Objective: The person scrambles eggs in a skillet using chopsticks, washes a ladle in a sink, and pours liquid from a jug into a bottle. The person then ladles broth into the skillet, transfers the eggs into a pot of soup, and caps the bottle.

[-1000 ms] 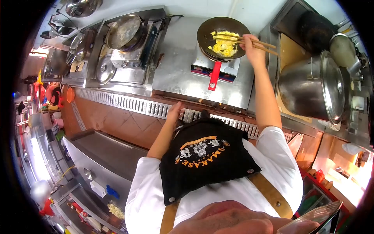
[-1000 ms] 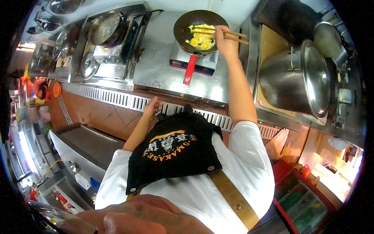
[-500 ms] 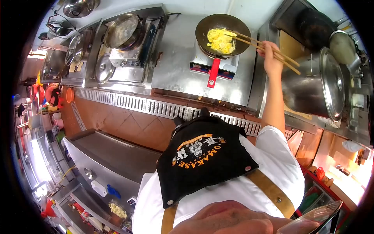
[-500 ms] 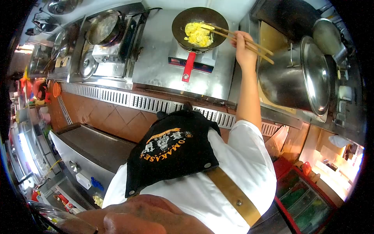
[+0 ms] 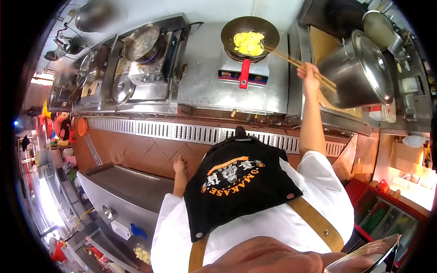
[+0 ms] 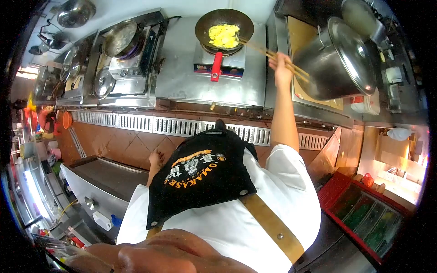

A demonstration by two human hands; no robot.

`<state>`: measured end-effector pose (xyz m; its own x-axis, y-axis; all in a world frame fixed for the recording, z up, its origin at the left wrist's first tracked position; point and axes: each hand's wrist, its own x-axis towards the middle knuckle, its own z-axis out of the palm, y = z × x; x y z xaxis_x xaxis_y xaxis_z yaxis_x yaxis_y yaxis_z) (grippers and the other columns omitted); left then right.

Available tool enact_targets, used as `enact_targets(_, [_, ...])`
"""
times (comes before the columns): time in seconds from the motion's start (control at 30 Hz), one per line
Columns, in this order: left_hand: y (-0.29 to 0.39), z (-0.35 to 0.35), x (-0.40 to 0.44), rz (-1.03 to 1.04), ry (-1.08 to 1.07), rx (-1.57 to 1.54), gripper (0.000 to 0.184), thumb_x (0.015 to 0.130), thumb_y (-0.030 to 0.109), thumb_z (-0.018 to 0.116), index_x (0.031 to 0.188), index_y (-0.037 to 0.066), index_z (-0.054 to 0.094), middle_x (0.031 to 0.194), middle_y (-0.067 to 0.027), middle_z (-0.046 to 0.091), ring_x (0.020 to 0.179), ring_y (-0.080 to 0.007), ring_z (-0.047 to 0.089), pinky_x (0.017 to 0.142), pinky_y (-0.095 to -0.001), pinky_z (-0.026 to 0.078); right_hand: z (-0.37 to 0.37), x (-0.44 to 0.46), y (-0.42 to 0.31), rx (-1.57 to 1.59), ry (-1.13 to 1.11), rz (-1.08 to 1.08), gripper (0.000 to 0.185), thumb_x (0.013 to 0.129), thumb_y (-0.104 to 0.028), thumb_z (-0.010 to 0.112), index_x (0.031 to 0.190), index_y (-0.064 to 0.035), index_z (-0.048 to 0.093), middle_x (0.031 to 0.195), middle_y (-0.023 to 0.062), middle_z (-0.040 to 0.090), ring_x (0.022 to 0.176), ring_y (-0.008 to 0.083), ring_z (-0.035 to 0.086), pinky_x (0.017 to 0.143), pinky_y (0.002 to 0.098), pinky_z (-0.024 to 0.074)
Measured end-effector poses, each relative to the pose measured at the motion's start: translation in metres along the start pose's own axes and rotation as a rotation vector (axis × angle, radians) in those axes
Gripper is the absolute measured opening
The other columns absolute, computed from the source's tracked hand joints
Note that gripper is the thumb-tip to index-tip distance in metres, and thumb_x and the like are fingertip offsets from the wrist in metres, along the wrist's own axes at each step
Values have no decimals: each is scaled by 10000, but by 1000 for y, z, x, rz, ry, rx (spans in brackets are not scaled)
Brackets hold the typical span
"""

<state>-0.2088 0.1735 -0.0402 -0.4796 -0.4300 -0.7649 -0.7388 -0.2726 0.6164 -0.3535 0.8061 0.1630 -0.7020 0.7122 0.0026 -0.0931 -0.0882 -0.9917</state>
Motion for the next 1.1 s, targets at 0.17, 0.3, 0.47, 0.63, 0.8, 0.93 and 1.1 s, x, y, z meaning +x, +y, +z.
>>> enact_targets(0.17, [-40,-49,3,-15,25,28,267,899,286,569,1042,61,549,898,-69,558,678,-182,552,483,-270,419,35,-46,-36,143,11,-153,259,967,-227,498,1079,0,556,951,123,629,792,191,655,673,282,546])
enact_targets(0.3, [-133,-91,8,-31,-48,185,319,897,301,578,1055,24,582,879,-86,584,744,-208,584,559,-310,476,52,-52,-34,-29,-94,-122,262,967,-222,496,1106,-6,550,966,119,631,799,182,654,675,274,547])
enact_targets(0.47, [-224,-113,-36,17,-44,657,329,897,309,574,1032,9,594,837,-97,593,751,-212,596,604,-327,495,82,-23,-39,-206,-259,-195,239,957,-230,517,1067,-29,586,931,91,645,754,152,650,653,252,531])
enact_targets(0.63, [-253,-91,-59,-10,-10,746,335,899,308,569,1031,1,595,837,-103,598,756,-211,599,618,-328,497,115,49,1,-464,-414,-298,188,923,-187,534,971,-32,627,766,69,653,684,135,635,626,266,502])
enact_targets(0.8, [-247,-67,-60,15,40,739,341,900,308,565,1031,-6,595,836,-110,602,760,-210,601,632,-330,499,107,119,35,-429,-222,-357,189,910,-166,537,989,-27,638,755,76,664,702,151,649,642,280,503])
enact_targets(0.93, [-248,-46,-33,105,66,717,346,902,307,562,1031,-12,595,836,-115,605,764,-210,604,643,-331,501,125,121,47,-331,-382,-278,198,921,-169,531,1002,-18,630,790,77,664,717,142,646,650,264,503])
enact_targets(1.1, [-203,-8,-20,-1,92,238,371,906,305,552,1063,-29,586,884,-135,616,768,-226,606,676,-338,501,123,93,-20,-312,-400,-134,213,928,-190,536,1006,-10,620,800,85,662,651,138,647,579,259,523])
